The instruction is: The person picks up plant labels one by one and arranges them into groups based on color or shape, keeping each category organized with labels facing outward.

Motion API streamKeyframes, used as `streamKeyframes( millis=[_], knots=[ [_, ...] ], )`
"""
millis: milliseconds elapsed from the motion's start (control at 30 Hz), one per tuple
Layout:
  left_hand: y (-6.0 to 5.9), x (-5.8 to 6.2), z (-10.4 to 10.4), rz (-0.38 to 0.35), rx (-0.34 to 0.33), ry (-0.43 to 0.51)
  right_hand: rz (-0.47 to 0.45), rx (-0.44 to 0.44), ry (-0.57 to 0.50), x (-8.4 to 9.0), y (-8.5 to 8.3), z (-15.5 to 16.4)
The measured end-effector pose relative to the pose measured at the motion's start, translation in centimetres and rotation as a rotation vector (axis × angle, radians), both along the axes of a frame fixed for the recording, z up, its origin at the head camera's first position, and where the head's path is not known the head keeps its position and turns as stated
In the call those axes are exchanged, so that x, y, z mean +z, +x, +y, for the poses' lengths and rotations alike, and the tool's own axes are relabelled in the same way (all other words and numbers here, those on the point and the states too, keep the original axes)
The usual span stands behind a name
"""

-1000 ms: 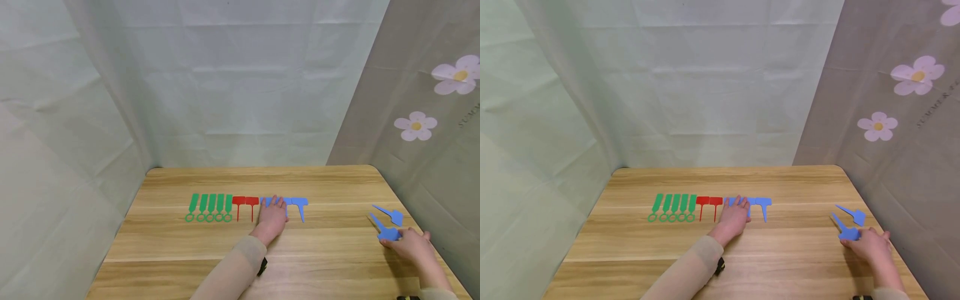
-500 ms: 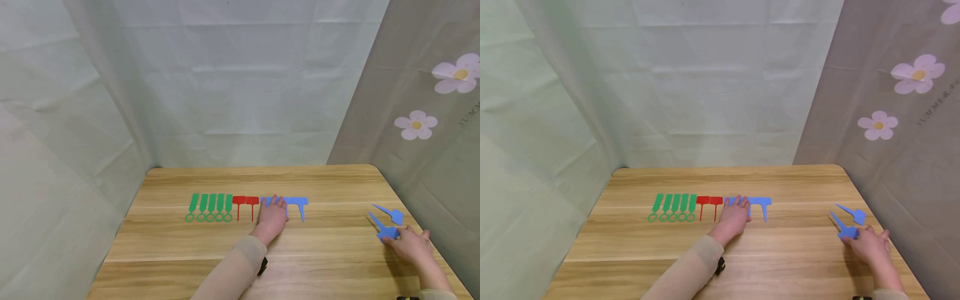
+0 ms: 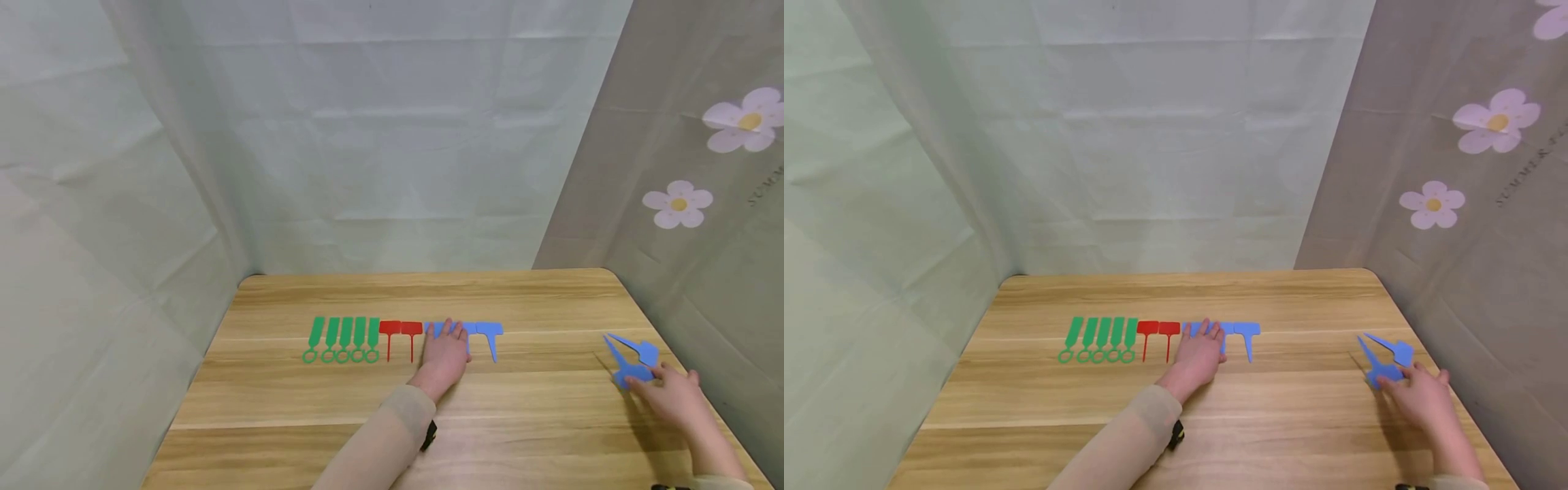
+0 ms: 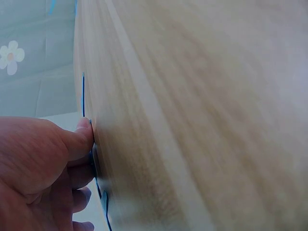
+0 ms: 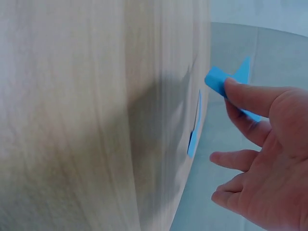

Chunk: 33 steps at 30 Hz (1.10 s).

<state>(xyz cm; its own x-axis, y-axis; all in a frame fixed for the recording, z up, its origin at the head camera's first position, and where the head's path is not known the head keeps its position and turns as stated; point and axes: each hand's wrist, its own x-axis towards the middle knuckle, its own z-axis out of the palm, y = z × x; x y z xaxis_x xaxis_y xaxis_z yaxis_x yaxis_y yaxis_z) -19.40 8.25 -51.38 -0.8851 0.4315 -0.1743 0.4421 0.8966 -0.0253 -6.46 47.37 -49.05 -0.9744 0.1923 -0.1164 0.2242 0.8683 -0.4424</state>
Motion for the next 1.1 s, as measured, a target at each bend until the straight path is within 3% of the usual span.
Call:
streamKeyframes(
  millis=[700, 1100],
  knots=[
    [0.3, 0.2, 0.1, 0.018, -0.017, -0.012, 0.120, -0.135, -0.185, 1.7, -1.3, -2.9],
    [0.2, 0.5, 0.4, 0.050, -0.030, -0.046, 0.175, -0.139, -0.184, 1.6, -1.8, -4.0]
  ],
)
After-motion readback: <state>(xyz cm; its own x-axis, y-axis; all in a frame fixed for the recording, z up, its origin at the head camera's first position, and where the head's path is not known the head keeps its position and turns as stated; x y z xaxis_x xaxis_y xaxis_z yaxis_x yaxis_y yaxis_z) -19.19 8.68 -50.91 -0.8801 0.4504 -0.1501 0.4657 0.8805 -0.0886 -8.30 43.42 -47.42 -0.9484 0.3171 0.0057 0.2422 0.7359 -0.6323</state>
